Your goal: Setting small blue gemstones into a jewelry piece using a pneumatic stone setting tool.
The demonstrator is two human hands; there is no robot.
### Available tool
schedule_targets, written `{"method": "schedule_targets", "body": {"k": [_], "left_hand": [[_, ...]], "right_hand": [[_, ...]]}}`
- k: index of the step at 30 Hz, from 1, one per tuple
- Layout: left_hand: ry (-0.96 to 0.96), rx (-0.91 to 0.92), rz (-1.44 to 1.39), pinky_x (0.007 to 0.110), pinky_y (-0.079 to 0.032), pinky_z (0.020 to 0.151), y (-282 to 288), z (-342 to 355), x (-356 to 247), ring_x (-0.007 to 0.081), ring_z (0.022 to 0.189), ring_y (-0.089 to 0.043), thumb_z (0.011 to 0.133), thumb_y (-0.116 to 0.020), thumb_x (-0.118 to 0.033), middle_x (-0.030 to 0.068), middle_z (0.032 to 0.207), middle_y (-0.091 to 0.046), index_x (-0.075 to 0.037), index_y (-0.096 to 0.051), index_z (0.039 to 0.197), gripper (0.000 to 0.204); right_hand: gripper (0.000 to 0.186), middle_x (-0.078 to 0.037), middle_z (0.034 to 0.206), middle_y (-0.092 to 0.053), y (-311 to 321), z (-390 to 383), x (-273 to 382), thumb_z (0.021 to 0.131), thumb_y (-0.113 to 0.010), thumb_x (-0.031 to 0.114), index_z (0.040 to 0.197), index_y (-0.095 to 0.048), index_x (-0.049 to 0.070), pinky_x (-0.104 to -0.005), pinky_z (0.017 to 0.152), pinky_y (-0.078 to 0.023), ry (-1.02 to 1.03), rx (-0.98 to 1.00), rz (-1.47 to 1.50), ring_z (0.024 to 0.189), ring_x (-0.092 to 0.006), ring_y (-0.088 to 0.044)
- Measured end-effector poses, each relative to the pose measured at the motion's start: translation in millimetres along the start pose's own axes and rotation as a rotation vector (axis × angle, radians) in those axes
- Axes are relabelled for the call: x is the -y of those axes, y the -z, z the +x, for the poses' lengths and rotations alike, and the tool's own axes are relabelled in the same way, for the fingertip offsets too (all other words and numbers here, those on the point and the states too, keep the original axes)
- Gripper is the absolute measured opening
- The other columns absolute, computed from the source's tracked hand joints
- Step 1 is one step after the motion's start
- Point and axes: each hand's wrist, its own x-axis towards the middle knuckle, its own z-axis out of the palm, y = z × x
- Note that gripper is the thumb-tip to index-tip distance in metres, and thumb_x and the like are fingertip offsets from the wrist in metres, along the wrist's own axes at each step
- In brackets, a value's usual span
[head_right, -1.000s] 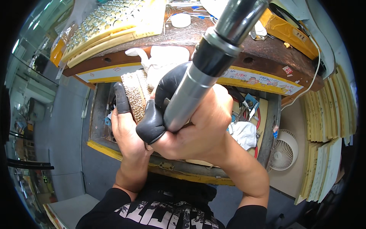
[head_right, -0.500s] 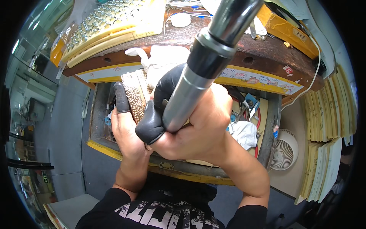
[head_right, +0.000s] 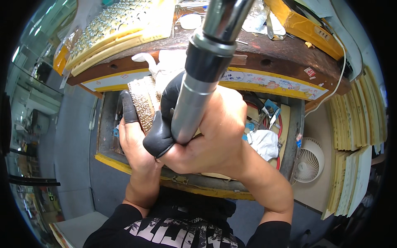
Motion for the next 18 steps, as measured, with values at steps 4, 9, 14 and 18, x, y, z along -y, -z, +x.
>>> {"method": "schedule_targets", "body": {"k": [4,9,14,18], "left_hand": [[0.065,0.047,-0.060,0.025,-0.054,0.053,-2.8,0.9,-3.8,0.0133,0.064,-0.067,0.107,-0.038,-0.043,0.0097,0.083,-0.068,0.000,-0.063,0.102,0.051],[0.040,-0.062,-0.091,0.026,-0.056,0.056,-9.7,0.2,-3.5,0.0143,0.066,-0.068,0.106,-0.038,-0.044,0.0095,0.083,-0.068,0.001,-0.063,0.101,0.052],[0.034,0.003,-0.063,0.026,-0.057,0.059,-3.2,1.1,-1.4,0.0146,0.067,-0.068,0.107,-0.037,-0.043,0.0094,0.083,-0.068,0.001,-0.062,0.100,0.051],[0.031,-0.014,-0.099,0.026,-0.057,0.058,-5.0,0.5,-1.3,0.0146,0.067,-0.068,0.107,-0.037,-0.043,0.0092,0.082,-0.068,0.001,-0.062,0.100,0.051]], "right_hand": [[0.022,-0.017,0.072,-0.069,1.9,-3.5,-4.7,0.071,-0.068,-0.002,0.088,-0.059,-0.013,-0.0312,0.059,-0.059,0.013,-0.010,0.034,0.066,-0.0202,-0.071],[0.026,-0.018,0.074,-0.069,1.8,-3.8,-3.7,0.070,-0.071,-0.002,0.090,-0.058,-0.013,-0.0315,0.060,-0.059,-0.013,-0.018,0.037,0.067,-0.0208,-0.071],[0.022,-0.018,0.076,-0.068,-1.9,-0.9,0.2,0.069,-0.071,-0.003,0.084,-0.059,-0.012,-0.0318,0.059,-0.060,-0.053,-0.051,0.071,0.068,-0.0217,-0.071],[0.015,-0.017,0.075,-0.065,-3.3,0.2,1.9,0.068,-0.069,-0.003,0.074,-0.057,-0.010,-0.0332,0.059,-0.061,-0.026,-0.056,0.060,0.067,-0.0226,-0.071]]}}
